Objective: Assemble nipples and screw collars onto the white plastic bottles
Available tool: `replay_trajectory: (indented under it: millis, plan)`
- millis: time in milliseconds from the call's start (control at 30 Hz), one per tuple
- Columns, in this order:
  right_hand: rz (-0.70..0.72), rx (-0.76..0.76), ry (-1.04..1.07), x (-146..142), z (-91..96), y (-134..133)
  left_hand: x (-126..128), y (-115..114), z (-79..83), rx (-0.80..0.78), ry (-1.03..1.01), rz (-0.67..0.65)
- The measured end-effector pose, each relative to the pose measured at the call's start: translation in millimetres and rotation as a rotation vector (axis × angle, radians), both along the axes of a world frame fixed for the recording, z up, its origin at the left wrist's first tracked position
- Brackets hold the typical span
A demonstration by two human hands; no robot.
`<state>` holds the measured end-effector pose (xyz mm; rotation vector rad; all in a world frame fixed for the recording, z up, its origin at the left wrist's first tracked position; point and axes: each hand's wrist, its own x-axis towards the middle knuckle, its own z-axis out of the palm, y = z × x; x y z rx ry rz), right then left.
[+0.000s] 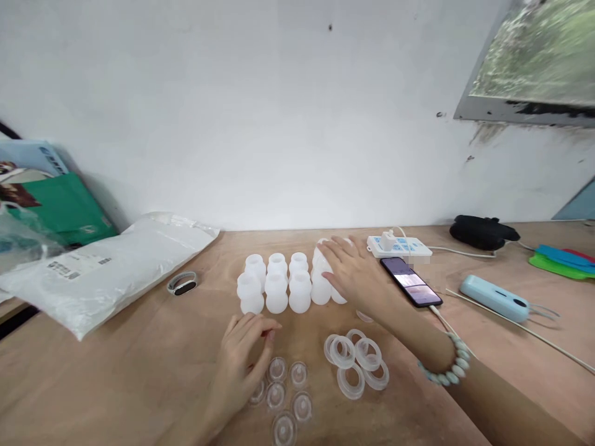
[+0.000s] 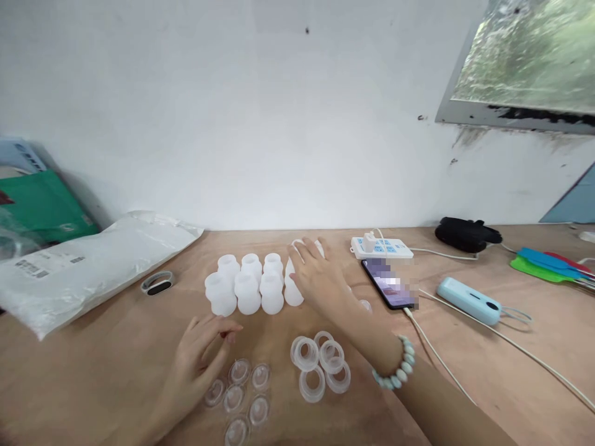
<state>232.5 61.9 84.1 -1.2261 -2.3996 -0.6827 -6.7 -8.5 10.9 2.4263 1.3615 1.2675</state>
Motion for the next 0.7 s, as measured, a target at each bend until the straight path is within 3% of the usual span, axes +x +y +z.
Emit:
replay_trajectory:
  millis: [100,233,467,700]
  plan:
    - [0.003,-0.013,-0.05,-5.2,-1.4,3.8,-4.0,-2.3,-0.2,-0.009,0.011,0.003]
    - [0.049,-0.014,-0.036,3.1,2.6,-14.0,-5.1,-6.2,6.2,0.039,-0.029,0.004]
    - [0.178,-0.048,0.314,29.0,4.7,-55.5,-3.6,-13.1,-2.2,0.021,-0.039,-0.066]
    - [0.327,-0.182,0.603,10.2,-16.7,-78.1,-4.3,-12.9,-11.1,-0.035,0.003,-0.22]
